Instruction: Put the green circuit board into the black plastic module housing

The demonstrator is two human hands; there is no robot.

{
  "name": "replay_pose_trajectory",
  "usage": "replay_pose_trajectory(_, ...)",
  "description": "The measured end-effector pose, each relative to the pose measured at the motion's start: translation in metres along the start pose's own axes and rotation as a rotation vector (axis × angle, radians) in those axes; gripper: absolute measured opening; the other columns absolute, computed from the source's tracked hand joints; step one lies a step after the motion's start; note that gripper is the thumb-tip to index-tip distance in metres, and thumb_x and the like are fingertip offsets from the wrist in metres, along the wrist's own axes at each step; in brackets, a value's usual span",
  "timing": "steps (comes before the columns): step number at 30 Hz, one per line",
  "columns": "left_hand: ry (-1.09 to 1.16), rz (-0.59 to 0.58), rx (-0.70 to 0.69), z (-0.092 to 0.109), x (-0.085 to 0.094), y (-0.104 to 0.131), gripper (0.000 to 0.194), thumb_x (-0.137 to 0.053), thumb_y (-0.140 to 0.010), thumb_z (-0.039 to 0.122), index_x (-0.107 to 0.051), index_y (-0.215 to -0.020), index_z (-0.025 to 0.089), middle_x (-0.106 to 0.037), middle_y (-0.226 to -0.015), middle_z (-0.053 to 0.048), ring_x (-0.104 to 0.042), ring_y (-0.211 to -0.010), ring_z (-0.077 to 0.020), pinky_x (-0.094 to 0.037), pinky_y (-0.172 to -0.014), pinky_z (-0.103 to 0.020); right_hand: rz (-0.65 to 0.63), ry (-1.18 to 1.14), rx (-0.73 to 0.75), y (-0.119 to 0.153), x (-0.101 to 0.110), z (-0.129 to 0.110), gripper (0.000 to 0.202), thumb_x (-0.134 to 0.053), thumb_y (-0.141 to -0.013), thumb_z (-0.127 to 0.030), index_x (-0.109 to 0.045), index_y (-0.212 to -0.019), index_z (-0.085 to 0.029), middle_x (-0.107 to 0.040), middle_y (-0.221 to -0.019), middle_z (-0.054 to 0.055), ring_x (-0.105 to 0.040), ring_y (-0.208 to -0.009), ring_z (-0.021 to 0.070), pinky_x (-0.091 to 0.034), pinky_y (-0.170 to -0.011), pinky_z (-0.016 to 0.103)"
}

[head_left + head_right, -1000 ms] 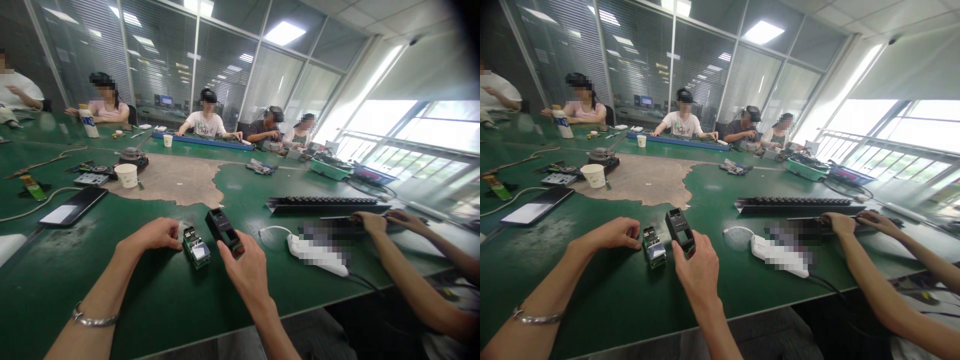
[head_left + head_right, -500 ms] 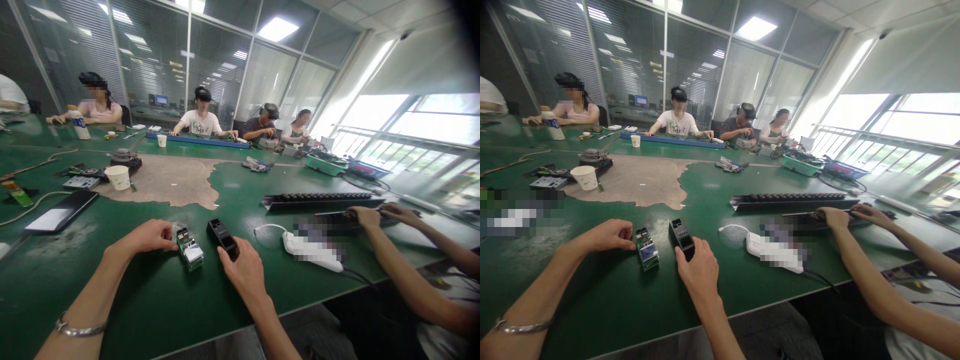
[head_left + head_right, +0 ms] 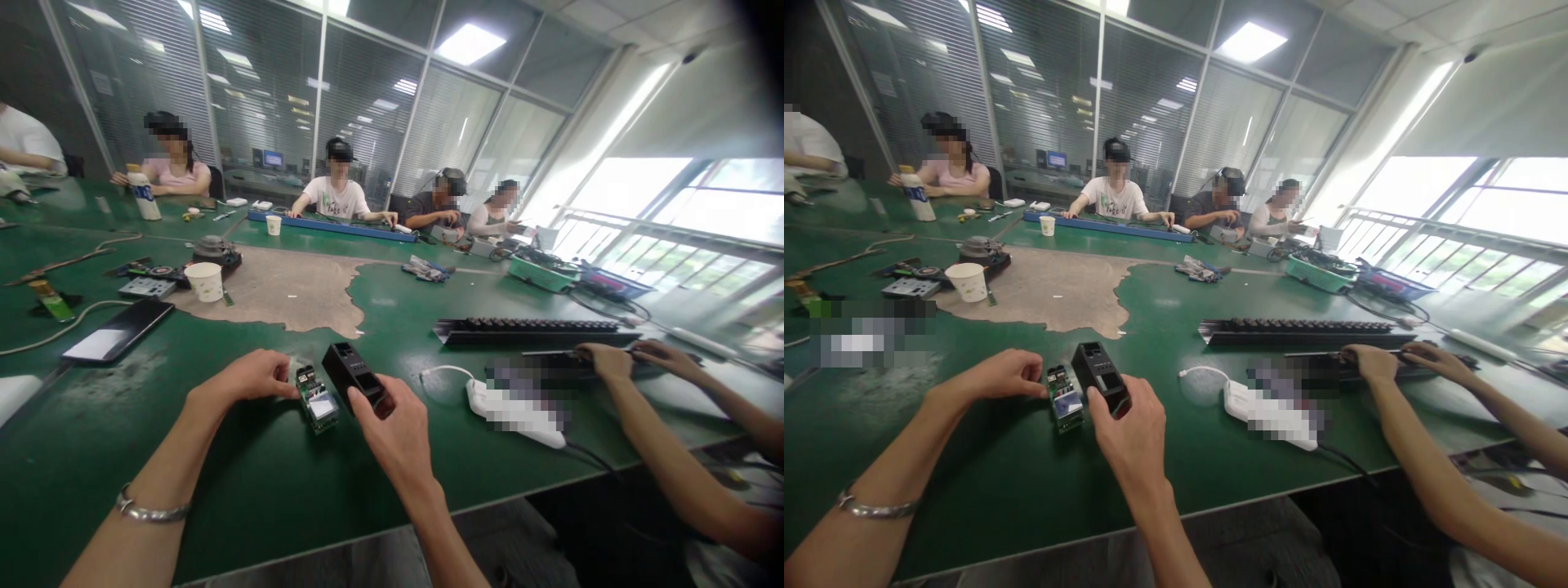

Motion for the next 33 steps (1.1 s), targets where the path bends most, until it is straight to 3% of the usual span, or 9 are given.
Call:
replay_pose_trajectory(6, -0.028, 0.031, -0.017, 0.000, 0.003, 0.001, 0.041, -0.070, -0.067, 0.059, -0.063, -0.076, 0.021, -0.069, -0.075, 0.000, -0.061, -0.069, -0.0177, -0.034, -0.057, -0.025, -0.040, 0.052, 0.044, 0.007, -0.022, -0.032, 0.022, -0.064, -0.083, -0.039, -0.066, -0.092, -0.020, -0.065, -0.084, 0.005, -0.060, -0.078, 0.0203, -0.044, -0.070, 0.029)
replay_pose_trajectory(19, -0.014, 0.014, -0.026, 0.001, 0.002, 0.006, 0.034, -0.072, -0.066, 0.052, -0.063, -0.078, 0.021, -0.068, -0.078, 0.000, -0.060, -0.070, -0.0175, -0.034, -0.057, -0.025, -0.125, 0.201, 0.005, 0.011, -0.035, -0.047, 0.024, -0.062, -0.085, -0.042, -0.063, -0.093, -0.019, -0.064, -0.088, 0.006, -0.063, -0.083, 0.0227, -0.043, -0.074, 0.030)
replay_pose_trajectory(33, -0.053, 0.002, 0.019, -0.004, 0.004, 0.006, 0.036, -0.074, -0.063, 0.052, -0.062, -0.077, 0.021, -0.067, -0.076, 0.000, -0.059, -0.068, -0.0177, -0.033, -0.055, -0.026, -0.218, 0.266, -0.038, 0.025, -0.051, -0.032, 0.024, -0.062, -0.085, -0.042, -0.061, -0.093, -0.020, -0.063, -0.090, 0.007, -0.064, -0.081, 0.0237, -0.043, -0.069, 0.031)
Point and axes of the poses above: each hand's wrist, its own y-axis away from the middle knuckle, its own x-axis out of the back of the hand, z = x × y, the point moved 9 cm from there along -y, towards the middle knuckle
